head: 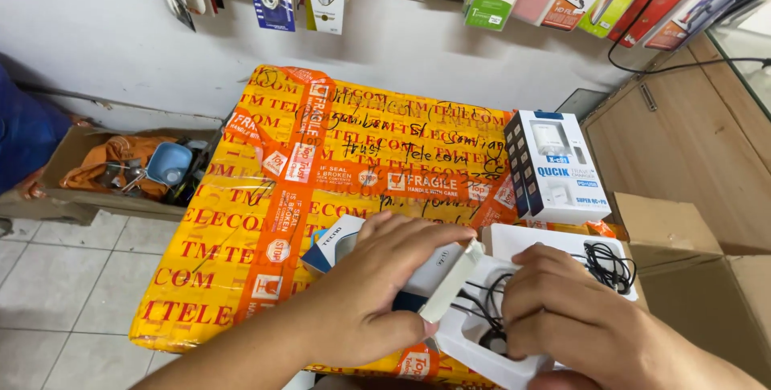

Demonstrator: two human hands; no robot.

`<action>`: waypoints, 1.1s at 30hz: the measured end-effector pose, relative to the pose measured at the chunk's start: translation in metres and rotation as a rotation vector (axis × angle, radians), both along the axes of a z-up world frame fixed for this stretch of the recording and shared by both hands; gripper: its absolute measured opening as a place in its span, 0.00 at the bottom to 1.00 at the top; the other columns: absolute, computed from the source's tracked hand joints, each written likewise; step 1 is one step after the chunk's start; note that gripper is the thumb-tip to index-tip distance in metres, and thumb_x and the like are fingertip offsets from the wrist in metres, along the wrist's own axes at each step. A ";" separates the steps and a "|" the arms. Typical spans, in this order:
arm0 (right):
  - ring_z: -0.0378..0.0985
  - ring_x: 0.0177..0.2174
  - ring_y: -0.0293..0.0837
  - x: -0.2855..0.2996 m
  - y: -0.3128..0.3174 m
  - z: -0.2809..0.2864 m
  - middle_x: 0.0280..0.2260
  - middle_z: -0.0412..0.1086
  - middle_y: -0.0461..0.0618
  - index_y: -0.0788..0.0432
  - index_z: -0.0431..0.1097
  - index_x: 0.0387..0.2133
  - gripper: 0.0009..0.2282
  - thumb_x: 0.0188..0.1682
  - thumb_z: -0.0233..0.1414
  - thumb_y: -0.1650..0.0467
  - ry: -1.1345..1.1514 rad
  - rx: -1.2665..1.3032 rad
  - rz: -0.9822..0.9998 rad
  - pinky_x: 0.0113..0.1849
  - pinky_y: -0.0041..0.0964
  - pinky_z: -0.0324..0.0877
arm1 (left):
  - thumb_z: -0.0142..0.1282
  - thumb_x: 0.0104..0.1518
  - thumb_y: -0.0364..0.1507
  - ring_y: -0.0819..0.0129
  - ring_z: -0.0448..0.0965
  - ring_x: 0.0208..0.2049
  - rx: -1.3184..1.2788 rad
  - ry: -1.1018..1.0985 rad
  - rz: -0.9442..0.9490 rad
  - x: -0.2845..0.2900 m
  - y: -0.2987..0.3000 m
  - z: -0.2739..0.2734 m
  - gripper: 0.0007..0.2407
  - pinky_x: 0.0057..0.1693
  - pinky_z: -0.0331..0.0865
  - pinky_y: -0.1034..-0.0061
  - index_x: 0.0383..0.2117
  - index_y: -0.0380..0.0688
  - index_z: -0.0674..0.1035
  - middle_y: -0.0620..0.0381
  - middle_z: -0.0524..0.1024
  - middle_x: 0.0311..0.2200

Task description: The person sorts a stack of packaged phone screen protectors on a table, carries them to a wall display rack, and hangs each package on the rack hooks. They then return to the table and arrange boxed earphones and chargers into a neat row on the tabletop.

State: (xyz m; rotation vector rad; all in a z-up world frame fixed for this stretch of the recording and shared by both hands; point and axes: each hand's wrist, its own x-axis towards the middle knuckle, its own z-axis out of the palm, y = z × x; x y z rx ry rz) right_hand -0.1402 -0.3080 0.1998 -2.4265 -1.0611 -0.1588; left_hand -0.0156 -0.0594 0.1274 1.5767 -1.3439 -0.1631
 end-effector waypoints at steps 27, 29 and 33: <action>0.76 0.37 0.49 0.002 0.022 -0.022 0.37 0.73 0.47 0.58 0.75 0.35 0.16 0.36 0.69 0.66 -0.479 -0.041 -0.350 0.40 0.44 0.72 | 0.57 0.51 0.33 0.54 0.68 0.64 0.019 0.171 -0.213 -0.008 -0.008 0.011 0.30 0.70 0.56 0.60 0.64 0.41 0.67 0.48 0.71 0.59; 0.75 0.36 0.49 0.004 0.026 -0.012 0.37 0.73 0.49 0.58 0.76 0.34 0.13 0.34 0.67 0.70 -0.543 -0.069 -0.257 0.39 0.43 0.71 | 0.53 0.51 0.32 0.53 0.66 0.63 0.019 0.246 -0.241 -0.007 -0.007 0.019 0.31 0.69 0.55 0.61 0.66 0.39 0.64 0.47 0.69 0.59; 0.74 0.35 0.47 0.008 0.027 -0.001 0.37 0.74 0.49 0.58 0.77 0.34 0.13 0.34 0.65 0.73 -0.582 -0.082 -0.177 0.38 0.42 0.70 | 0.49 0.53 0.31 0.59 0.66 0.65 -0.007 0.502 -0.387 -0.005 -0.007 0.022 0.31 0.69 0.56 0.65 0.67 0.37 0.61 0.48 0.68 0.61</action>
